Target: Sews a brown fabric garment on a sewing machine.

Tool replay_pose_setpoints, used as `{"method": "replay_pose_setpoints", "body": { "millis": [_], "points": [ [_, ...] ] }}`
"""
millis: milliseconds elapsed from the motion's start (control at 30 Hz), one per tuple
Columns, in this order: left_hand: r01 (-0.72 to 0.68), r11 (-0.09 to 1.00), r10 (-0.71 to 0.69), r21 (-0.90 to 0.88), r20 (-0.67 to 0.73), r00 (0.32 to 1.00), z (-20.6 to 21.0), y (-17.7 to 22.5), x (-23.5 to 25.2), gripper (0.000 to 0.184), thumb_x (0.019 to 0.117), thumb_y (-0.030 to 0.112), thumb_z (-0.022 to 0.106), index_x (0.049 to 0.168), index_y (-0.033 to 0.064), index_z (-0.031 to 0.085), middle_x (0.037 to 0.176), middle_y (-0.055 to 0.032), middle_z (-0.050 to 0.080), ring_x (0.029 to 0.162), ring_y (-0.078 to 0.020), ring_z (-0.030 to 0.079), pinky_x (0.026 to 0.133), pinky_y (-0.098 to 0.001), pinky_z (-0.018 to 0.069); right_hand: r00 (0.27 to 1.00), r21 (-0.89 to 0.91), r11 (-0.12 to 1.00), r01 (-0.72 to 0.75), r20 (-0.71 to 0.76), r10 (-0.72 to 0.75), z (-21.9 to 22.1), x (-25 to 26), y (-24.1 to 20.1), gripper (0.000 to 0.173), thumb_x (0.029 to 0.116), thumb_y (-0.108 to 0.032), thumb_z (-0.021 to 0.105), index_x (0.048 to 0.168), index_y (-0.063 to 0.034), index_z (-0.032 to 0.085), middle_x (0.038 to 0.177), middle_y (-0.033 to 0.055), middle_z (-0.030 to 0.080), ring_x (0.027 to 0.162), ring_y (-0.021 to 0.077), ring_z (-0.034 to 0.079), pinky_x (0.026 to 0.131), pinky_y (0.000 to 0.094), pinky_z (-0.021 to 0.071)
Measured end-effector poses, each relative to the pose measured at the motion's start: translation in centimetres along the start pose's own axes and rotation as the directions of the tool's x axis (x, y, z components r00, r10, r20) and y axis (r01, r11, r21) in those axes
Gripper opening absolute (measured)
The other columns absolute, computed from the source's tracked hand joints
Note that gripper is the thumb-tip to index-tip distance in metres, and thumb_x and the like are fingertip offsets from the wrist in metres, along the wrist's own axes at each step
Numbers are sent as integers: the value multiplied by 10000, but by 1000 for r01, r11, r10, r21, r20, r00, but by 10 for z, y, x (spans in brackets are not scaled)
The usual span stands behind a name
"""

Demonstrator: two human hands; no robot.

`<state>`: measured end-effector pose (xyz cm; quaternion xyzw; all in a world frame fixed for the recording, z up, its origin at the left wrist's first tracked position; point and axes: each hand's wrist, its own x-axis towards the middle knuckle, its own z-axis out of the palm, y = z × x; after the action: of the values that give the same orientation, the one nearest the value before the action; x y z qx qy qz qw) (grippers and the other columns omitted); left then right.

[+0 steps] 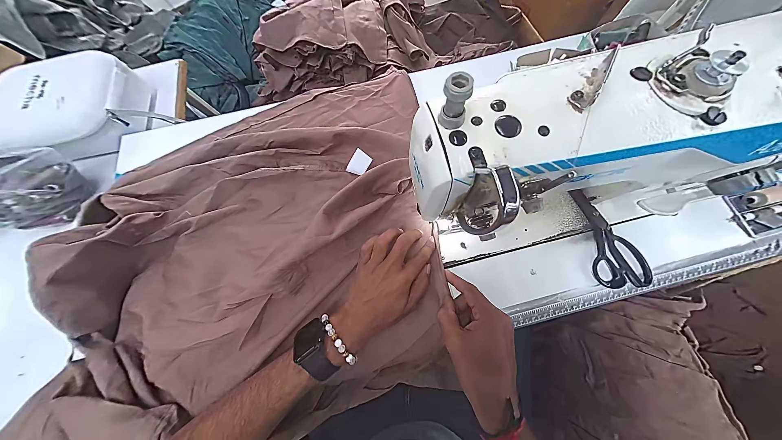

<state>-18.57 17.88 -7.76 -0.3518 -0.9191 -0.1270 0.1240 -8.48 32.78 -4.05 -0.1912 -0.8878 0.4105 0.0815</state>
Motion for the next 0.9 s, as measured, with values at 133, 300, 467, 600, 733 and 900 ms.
{"method": "replay_pose_setpoints", "body": {
  "millis": [133,300,467,600,733,900],
  "points": [
    [-112,993,111,-32,-38,993,-2,-18,13,346,1054,406,481,1295,292,703,1249,-23,656,1245,-256,525,1051,-460,369,1000,-51,999,16,-19,-17,-1,10,-4,333,891,-205,616,1179,-149,774,685,-79,650,515,14,518,468,228,452],
    [-206,978,204,-28,-67,977,-4,-26,23,297,1046,367,519,1201,252,745,1176,-27,682,1199,-250,563,1036,-444,402,1000,-158,987,26,2,-26,5,28,-13,325,899,-237,645,1190,-149,760,834,-20,724,619,105,630,536,336,517],
    [45,999,-44,-20,18,999,1,6,0,393,1048,340,429,1356,248,654,1434,-20,597,1357,-289,495,1104,-477,397,995,-183,978,96,10,-96,11,4,1,443,954,-314,588,1307,-62,676,594,-33,616,449,124,546,409,345,455],
    [-24,999,24,-48,10,1000,0,-6,6,374,1062,393,437,1315,273,684,1398,-13,610,1340,-269,488,1088,-468,374,998,76,995,58,2,-58,5,-11,9,381,974,-205,571,1307,-57,682,594,-88,598,423,3,456,387,229,414],
    [33,997,-30,76,-37,999,1,12,2,368,1034,313,446,1306,241,683,1380,-28,630,1291,-285,537,1061,-480,400,998,50,997,63,-7,-63,5,-10,5,409,959,-188,565,1326,-52,685,549,-91,555,404,11,420,378,236,383],
    [29,1000,-29,4,-22,999,0,4,2,369,1043,334,444,1330,286,671,1383,-26,611,1286,-278,512,1060,-481,370,999,100,995,-15,39,11,-2,-9,2,450,917,-189,595,1343,-78,688,530,-117,518,395,-1,391,368,222,356]
  ]
}}
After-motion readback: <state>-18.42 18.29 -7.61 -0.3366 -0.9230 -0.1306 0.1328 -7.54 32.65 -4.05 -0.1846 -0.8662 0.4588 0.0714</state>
